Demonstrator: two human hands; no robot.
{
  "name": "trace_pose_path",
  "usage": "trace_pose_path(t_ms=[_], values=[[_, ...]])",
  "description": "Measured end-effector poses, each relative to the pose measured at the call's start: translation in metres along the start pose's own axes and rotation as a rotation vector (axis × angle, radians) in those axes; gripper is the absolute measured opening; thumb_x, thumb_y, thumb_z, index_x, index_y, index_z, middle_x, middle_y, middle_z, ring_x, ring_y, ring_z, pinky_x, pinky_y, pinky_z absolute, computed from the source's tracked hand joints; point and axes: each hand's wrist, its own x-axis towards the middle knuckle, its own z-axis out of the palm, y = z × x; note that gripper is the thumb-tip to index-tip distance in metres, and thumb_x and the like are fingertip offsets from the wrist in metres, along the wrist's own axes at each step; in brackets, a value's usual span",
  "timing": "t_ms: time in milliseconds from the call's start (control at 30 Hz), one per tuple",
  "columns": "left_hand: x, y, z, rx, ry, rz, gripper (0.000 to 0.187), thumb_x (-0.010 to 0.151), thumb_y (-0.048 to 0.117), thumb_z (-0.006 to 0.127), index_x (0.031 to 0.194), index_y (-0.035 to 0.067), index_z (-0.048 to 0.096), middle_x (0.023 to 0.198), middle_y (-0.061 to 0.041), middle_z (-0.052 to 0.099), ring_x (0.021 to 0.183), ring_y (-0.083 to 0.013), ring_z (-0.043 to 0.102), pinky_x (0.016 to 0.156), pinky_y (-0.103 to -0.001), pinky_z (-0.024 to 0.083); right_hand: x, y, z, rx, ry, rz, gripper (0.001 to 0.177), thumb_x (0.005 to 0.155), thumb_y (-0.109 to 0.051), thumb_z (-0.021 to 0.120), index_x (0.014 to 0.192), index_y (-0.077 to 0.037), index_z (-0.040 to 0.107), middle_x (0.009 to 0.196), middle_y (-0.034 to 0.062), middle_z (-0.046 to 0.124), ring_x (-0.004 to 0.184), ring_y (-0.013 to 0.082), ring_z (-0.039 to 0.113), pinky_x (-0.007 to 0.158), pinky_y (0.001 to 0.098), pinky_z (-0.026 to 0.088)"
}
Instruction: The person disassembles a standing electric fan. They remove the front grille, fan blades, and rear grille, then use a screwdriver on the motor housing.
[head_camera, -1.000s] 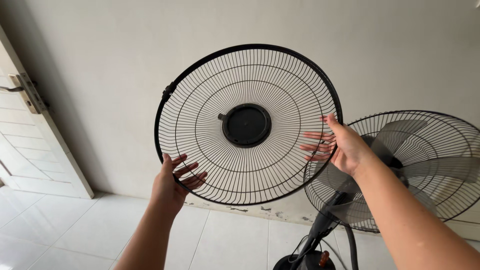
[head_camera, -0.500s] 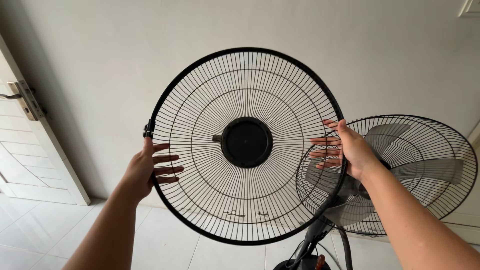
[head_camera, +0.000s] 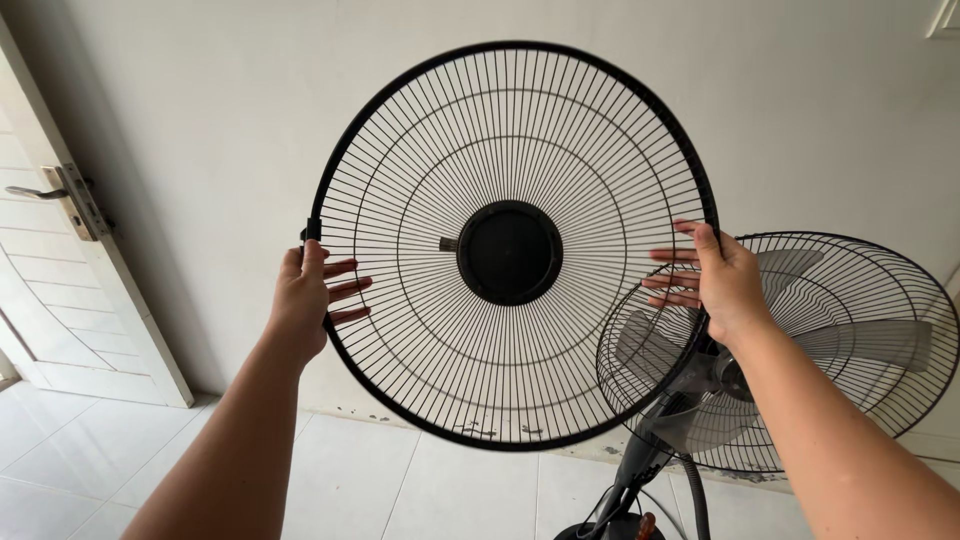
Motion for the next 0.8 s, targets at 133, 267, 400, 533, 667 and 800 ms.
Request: trace_pose_path(t_ms=[133, 267, 400, 533, 667, 800], values=[[-0.007, 0.001, 0.001, 0.015, 0.034, 0.069, 0.038, 0.108, 0.041, 0.027, 0.12, 0.007, 0.039, 0.118, -0.018, 0.062, 0.098, -0.0334, 0.072, 0.072, -0.047, 0.065, -0.003, -0.001, 0.001, -0.005, -0.029, -0.006, 0.052, 0.104, -0.045, 0.042, 0.133, -0.004, 0.055, 0.105, 0.0202, 0.072, 0.08, 0.0327, 0.075, 0.063, 0.0458, 0.066], [0.003, -0.01, -0.007, 0.03, 0.081, 0.055, 0.039, 0.109, 0.04, 0.029, 0.119, 0.005, 0.042, 0.112, -0.018, 0.065, 0.09, -0.0331, 0.073, 0.07, -0.046, 0.064, -0.005, -0.007, 0.006, -0.062, -0.029, 0.019, 0.047, 0.105, -0.04, 0.042, 0.133, -0.004, 0.054, 0.104, 0.0213, 0.072, 0.08, 0.0344, 0.075, 0.061, 0.0466, 0.066], [0.023, -0.021, -0.015, 0.177, 0.101, 0.19, 0.025, 0.104, 0.024, 0.049, 0.113, 0.001, 0.05, 0.11, -0.015, 0.066, 0.087, -0.0201, 0.069, 0.067, -0.04, 0.066, -0.003, -0.017, 0.009, -0.071, 0.006, 0.082, 0.037, 0.107, -0.028, 0.042, 0.131, -0.003, 0.055, 0.105, 0.0204, 0.072, 0.078, 0.0336, 0.075, 0.059, 0.0449, 0.064], [0.031, -0.02, -0.025, 0.495, 0.143, 0.202, 0.031, 0.09, 0.006, 0.068, 0.118, 0.003, 0.053, 0.105, -0.013, 0.063, 0.075, -0.0208, 0.068, 0.064, -0.036, 0.06, -0.005, -0.022, 0.009, -0.111, 0.015, 0.066, 0.033, 0.108, -0.023, 0.04, 0.129, -0.004, 0.055, 0.104, 0.0198, 0.072, 0.075, 0.0313, 0.074, 0.058, 0.0434, 0.064], [0.027, -0.009, -0.023, 0.614, 0.124, 0.103, 0.026, 0.09, 0.006, 0.07, 0.112, -0.001, 0.058, 0.095, -0.013, 0.065, 0.074, -0.0195, 0.066, 0.062, -0.034, 0.061, -0.004, -0.021, 0.006, -0.137, -0.003, 0.027, 0.031, 0.108, -0.021, 0.039, 0.128, -0.003, 0.056, 0.103, 0.0189, 0.072, 0.075, 0.0307, 0.073, 0.058, 0.0431, 0.064], [0.016, 0.004, -0.031, 0.393, -0.051, -0.015, 0.017, 0.09, 0.012, 0.072, 0.099, 0.001, 0.063, 0.087, -0.007, 0.059, 0.074, -0.0137, 0.059, 0.061, -0.031, 0.062, 0.0, -0.021, -0.006, -0.178, 0.034, 0.054, 0.03, 0.108, -0.02, 0.04, 0.125, -0.002, 0.058, 0.103, 0.0184, 0.072, 0.075, 0.0295, 0.073, 0.059, 0.0428, 0.063]])
